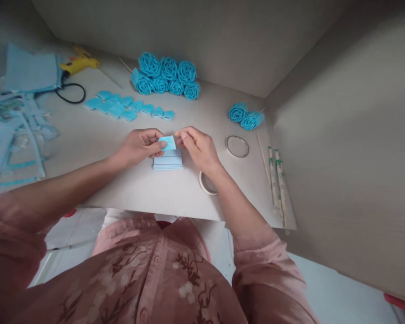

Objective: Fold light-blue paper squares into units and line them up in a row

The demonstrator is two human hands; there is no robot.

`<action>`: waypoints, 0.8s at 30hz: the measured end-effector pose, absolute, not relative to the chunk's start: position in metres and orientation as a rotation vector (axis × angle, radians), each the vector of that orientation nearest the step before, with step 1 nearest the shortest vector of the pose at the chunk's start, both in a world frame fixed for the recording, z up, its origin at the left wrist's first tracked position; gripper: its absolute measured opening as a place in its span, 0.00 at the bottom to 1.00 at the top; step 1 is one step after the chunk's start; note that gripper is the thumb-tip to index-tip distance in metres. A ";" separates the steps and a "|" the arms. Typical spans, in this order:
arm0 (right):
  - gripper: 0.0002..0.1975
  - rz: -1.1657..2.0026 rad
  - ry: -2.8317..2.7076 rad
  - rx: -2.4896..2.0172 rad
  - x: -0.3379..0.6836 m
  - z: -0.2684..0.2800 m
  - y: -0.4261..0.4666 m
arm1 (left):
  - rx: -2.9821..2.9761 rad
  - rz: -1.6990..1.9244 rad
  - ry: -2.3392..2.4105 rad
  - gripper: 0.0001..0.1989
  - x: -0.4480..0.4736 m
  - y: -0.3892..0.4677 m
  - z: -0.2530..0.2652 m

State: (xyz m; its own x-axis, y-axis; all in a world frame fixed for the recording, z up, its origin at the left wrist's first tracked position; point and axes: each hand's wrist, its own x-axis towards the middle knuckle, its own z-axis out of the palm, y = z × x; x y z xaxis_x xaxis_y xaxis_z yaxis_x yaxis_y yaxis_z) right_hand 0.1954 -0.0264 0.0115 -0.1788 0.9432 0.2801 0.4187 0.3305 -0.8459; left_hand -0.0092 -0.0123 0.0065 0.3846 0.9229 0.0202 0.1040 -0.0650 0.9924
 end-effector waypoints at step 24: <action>0.16 0.859 -1.698 -1.849 0.239 0.012 0.012 | 1.616 1.147 1.128 0.08 -0.024 0.030 -0.018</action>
